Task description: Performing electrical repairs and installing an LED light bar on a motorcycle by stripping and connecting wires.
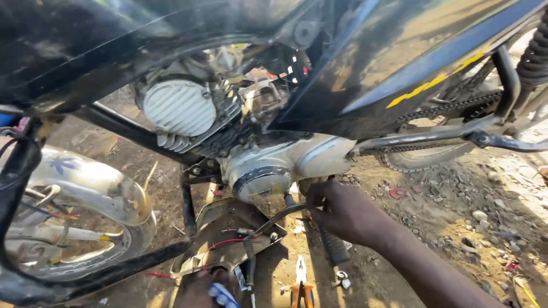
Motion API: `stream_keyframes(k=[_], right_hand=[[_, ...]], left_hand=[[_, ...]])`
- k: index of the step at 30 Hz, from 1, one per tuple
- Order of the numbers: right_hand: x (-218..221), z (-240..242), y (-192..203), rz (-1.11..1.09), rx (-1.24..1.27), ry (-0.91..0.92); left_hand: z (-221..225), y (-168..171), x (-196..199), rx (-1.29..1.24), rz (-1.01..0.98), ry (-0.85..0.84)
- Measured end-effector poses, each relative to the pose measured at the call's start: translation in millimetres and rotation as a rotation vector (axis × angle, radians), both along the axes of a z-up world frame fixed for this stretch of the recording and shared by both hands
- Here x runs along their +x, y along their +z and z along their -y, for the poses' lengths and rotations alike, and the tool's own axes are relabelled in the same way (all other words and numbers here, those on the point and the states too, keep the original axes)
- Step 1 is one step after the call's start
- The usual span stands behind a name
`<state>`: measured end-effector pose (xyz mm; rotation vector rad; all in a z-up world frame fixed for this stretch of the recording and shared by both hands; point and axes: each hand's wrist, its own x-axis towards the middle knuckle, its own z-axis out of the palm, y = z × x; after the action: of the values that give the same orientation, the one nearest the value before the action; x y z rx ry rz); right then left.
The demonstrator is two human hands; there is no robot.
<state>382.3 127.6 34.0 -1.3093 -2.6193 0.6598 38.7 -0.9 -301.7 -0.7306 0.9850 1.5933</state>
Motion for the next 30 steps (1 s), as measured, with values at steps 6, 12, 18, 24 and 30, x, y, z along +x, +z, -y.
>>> stream_keyframes(k=[6, 12, 18, 24, 30], right_hand=[[32.5, 9.0, 28.4, -0.608, -0.258, 0.151], [71.8, 9.2, 40.6, -0.703, 0.049, 0.215], [96.5, 6.0, 49.1, -0.796, -0.036, -0.028], [106.7, 2.6, 50.4, -0.722, 0.034, -0.073], [110.9, 1.0, 47.3, -0.635, 0.208, -0.132]], left_hand=[[-5.1, 350.0, 223.8, 0.113, -0.714, -0.359], [-69.0, 377.2, 269.0, 0.347, -0.771, -0.336], [-87.0, 372.2, 296.2, 0.513, -0.761, -0.382], [-95.6, 358.6, 303.0, 0.616, -0.712, -0.383], [-99.5, 353.2, 304.1, 0.346, -1.099, -0.413]])
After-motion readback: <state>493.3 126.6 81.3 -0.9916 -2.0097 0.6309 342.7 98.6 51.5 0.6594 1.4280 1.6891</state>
